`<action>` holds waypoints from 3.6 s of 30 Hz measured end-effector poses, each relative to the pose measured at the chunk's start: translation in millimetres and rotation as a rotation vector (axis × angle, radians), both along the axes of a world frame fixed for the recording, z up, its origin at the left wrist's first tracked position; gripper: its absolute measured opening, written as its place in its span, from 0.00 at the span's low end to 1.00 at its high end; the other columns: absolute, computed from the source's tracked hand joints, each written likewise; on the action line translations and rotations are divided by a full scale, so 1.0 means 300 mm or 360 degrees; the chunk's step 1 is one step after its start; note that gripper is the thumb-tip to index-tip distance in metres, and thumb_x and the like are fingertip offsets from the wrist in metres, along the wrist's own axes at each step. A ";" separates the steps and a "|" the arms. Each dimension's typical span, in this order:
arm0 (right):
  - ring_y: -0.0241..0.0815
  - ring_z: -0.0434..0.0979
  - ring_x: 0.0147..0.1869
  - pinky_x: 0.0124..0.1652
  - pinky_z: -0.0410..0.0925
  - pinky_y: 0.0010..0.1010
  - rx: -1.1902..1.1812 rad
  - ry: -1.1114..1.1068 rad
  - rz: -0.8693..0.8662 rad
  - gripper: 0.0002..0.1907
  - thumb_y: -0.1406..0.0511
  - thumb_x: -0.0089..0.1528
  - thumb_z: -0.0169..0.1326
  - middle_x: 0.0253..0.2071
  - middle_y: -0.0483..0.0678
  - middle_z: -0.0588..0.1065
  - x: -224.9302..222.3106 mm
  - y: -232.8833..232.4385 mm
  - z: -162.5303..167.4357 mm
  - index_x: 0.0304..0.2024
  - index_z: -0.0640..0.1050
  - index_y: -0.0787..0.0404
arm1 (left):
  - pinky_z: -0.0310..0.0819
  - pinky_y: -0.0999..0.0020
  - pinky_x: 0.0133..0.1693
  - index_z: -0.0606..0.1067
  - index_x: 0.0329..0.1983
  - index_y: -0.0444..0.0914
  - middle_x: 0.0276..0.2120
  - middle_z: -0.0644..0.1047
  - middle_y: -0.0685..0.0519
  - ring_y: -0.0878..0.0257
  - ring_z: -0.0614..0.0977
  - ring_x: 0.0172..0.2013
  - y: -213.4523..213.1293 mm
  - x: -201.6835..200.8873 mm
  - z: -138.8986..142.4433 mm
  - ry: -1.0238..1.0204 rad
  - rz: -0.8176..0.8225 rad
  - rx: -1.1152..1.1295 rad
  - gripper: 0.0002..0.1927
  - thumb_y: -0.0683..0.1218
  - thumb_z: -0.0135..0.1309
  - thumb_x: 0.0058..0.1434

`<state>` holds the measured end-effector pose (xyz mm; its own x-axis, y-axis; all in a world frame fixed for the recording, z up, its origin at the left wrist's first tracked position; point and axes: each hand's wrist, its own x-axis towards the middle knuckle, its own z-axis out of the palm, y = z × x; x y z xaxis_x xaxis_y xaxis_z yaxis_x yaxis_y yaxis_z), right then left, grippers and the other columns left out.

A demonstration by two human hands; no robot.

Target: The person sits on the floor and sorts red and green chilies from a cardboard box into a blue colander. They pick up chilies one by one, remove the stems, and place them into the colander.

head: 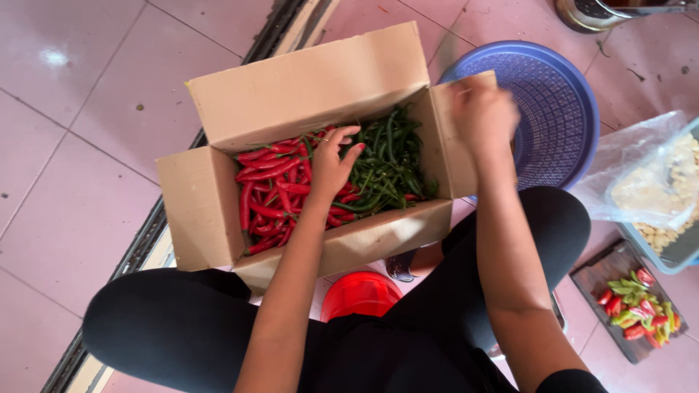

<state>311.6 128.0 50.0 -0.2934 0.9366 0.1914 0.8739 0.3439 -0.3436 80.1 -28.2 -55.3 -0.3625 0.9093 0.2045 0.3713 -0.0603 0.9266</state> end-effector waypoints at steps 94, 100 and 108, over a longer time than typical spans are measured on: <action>0.45 0.80 0.50 0.48 0.71 0.34 -0.0944 0.0758 0.1273 0.27 0.56 0.60 0.64 0.46 0.54 0.80 -0.198 -0.169 -0.118 0.56 0.76 0.66 | 0.70 0.65 0.60 0.76 0.59 0.34 0.54 0.80 0.51 0.63 0.78 0.55 0.014 -0.034 -0.013 -0.0915 -0.0317 0.0182 0.15 0.47 0.53 0.75; 0.39 0.82 0.40 0.42 0.75 0.32 -0.0731 0.0737 0.1076 0.15 0.68 0.68 0.40 0.35 0.47 0.80 -0.096 -0.037 -0.138 0.47 0.79 0.59 | 0.67 0.62 0.56 0.71 0.63 0.38 0.64 0.69 0.49 0.56 0.74 0.58 -0.008 -0.026 0.021 -0.0376 -0.0247 -0.0056 0.24 0.45 0.59 0.63; 0.64 0.81 0.43 0.40 0.72 0.53 -0.0033 -0.0305 -0.0591 0.25 0.51 0.64 0.63 0.39 0.59 0.80 0.214 0.128 -0.083 0.51 0.78 0.62 | 0.76 0.60 0.54 0.79 0.54 0.41 0.54 0.79 0.46 0.51 0.82 0.51 -0.008 0.025 -0.047 0.0196 -0.0398 -0.0439 0.17 0.44 0.62 0.61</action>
<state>376.0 166.3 25.1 0.0365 0.9886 0.1463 0.9860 -0.0118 -0.1662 87.7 -30.5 -69.4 -0.1106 0.9933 -0.0320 0.4859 0.0822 0.8701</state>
